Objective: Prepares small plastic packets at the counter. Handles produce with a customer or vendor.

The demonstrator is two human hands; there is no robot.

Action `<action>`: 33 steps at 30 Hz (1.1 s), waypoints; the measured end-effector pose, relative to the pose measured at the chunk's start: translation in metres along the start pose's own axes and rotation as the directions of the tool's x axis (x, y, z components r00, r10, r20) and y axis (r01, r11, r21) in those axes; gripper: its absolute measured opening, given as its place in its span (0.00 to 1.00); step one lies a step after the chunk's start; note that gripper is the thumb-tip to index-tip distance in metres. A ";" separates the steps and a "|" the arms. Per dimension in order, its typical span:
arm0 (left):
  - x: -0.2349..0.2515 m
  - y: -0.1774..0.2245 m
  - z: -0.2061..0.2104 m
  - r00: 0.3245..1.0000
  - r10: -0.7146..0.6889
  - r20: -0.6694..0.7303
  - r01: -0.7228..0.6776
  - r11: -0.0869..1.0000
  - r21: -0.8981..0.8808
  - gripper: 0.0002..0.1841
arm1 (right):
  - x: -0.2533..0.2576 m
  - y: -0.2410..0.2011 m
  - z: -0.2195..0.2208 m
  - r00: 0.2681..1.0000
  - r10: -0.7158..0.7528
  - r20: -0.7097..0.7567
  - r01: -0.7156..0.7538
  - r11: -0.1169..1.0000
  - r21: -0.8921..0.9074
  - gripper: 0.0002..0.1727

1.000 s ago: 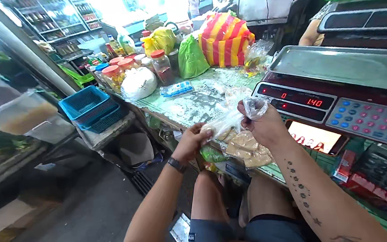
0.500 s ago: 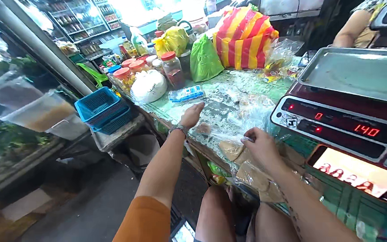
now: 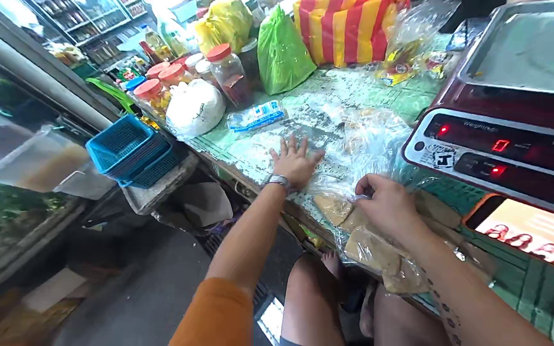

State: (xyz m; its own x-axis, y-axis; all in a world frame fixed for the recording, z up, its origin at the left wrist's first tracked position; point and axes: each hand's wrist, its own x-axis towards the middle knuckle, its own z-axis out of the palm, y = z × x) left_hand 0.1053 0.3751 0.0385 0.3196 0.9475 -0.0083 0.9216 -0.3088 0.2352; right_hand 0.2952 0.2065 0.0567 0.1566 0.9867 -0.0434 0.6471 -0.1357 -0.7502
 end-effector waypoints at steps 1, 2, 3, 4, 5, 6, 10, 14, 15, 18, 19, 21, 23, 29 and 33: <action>0.002 0.001 0.008 1.000 0.003 -0.011 -0.003 0.998 0.063 0.49 | 0.001 0.000 0.001 1.000 -0.011 0.004 0.011 1.000 -0.004 0.07; 0.005 0.001 0.011 1.000 0.012 -0.002 -0.011 0.994 0.107 0.50 | 0.002 0.002 0.001 1.000 -0.025 0.001 0.025 1.000 0.019 0.09; 0.005 -0.001 0.011 1.000 0.010 0.023 -0.013 0.993 0.119 0.50 | 0.002 0.005 0.001 0.999 -0.045 0.000 0.045 0.997 0.066 0.11; 0.003 -0.002 0.009 0.999 0.002 0.054 -0.008 0.995 0.103 0.50 | 0.002 0.009 0.000 0.998 -0.070 0.000 0.069 0.989 0.132 0.13; -0.001 -0.003 0.006 0.996 -0.010 0.091 0.004 0.998 0.068 0.48 | 0.000 0.015 -0.001 0.996 -0.090 -0.006 0.089 0.973 0.212 0.14; -0.003 -0.002 0.001 0.993 -0.021 0.119 0.018 1.000 0.025 0.46 | -0.002 0.021 -0.001 0.994 -0.103 -0.021 0.105 0.952 0.289 0.13; 0.003 0.011 -0.018 0.994 -0.033 0.105 0.040 0.997 -0.061 0.44 | -0.001 0.015 -0.006 0.990 -0.133 -0.039 0.137 0.888 0.440 0.23; 0.005 0.014 0.013 0.998 0.055 0.032 -0.058 0.994 0.090 0.48 | -0.001 0.012 -0.002 0.984 -0.173 0.029 0.161 0.957 0.241 0.17; 0.005 0.013 0.015 0.997 0.061 0.047 -0.065 0.993 0.097 0.48 | -0.001 0.013 0.000 0.986 -0.165 0.010 0.156 0.951 0.266 0.12; 0.001 0.004 0.003 0.996 0.055 0.075 -0.048 0.995 -0.091 0.42 | -0.001 0.018 -0.001 0.995 -0.093 -0.032 0.097 0.889 0.447 0.09; -0.001 0.003 -0.005 0.997 0.055 0.048 -0.047 0.986 -0.163 0.40 | 0.001 0.019 -0.003 0.996 -0.087 -0.027 0.090 0.876 0.474 0.10; -0.003 -0.001 -0.004 0.996 0.092 -0.002 -0.092 0.993 -0.080 0.40 | 0.004 0.019 -0.005 0.995 -0.104 -0.011 0.097 0.887 0.451 0.10; -0.013 -0.002 0.007 0.994 0.105 0.006 -0.105 0.993 0.054 0.42 | 0.005 0.018 -0.002 0.993 -0.114 -0.026 0.115 0.918 0.380 0.10; -0.023 -0.012 -0.001 0.994 0.078 -0.075 -0.099 0.933 -0.347 0.38 | -0.007 -0.011 -0.017 0.967 -0.132 -0.218 0.232 0.809 0.540 0.14; -0.106 -0.013 -0.020 0.941 0.216 -0.259 -0.326 0.384 -0.864 0.51 | -0.027 -0.082 -0.044 0.926 -0.371 0.067 0.354 0.917 0.181 0.27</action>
State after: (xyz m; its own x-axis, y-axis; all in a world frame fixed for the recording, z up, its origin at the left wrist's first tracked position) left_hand 0.0548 0.2809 0.0562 0.4429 0.8468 0.2946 0.0599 -0.3557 0.9327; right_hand 0.2705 0.1874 0.1486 -0.1448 0.9703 0.1939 0.5140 0.2412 -0.8232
